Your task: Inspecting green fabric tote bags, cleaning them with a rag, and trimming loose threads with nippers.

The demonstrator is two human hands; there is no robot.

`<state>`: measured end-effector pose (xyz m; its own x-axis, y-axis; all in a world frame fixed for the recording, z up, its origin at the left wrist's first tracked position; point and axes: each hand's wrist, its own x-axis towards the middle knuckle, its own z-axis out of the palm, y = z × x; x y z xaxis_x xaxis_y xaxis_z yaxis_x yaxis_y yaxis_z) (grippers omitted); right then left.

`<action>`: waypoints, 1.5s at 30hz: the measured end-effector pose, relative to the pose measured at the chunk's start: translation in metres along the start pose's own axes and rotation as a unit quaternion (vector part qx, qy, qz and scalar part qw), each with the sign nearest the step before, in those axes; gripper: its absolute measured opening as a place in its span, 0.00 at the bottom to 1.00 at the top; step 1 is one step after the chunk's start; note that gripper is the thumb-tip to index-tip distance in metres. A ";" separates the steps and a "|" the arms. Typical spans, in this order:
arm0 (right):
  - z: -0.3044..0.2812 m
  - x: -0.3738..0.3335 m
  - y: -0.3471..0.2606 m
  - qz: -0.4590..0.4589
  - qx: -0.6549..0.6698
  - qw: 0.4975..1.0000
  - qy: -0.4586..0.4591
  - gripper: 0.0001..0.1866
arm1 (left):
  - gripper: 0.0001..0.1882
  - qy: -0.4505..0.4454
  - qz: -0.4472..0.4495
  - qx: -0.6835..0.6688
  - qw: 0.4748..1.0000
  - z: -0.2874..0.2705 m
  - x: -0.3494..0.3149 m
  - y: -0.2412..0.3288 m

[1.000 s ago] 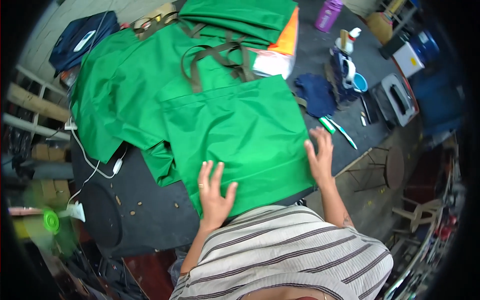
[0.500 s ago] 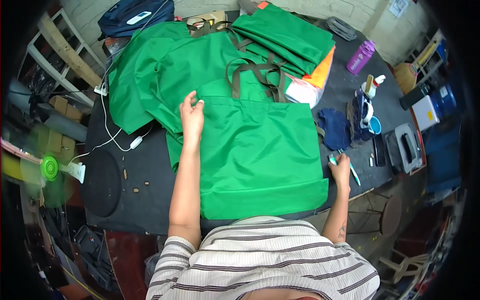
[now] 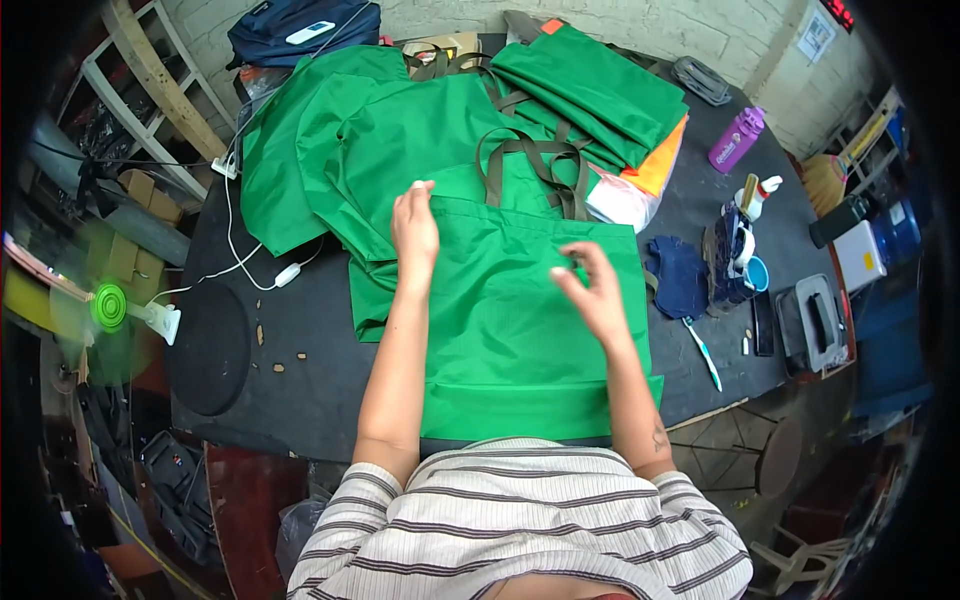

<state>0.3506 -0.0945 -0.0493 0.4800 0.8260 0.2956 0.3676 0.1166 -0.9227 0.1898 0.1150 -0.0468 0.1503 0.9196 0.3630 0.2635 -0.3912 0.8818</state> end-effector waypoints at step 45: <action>0.103 0.015 -0.029 -0.115 -0.214 0.967 0.081 0.16 | 0.44 -0.252 -0.108 -0.324 0.905 -0.001 -0.034 0.025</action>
<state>0.2651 -0.0284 -0.0439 0.4511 0.7046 0.5478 0.7587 0.0204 -0.6511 0.1901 0.0743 -0.0370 0.6215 0.7741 0.1205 -0.2506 0.0507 0.9668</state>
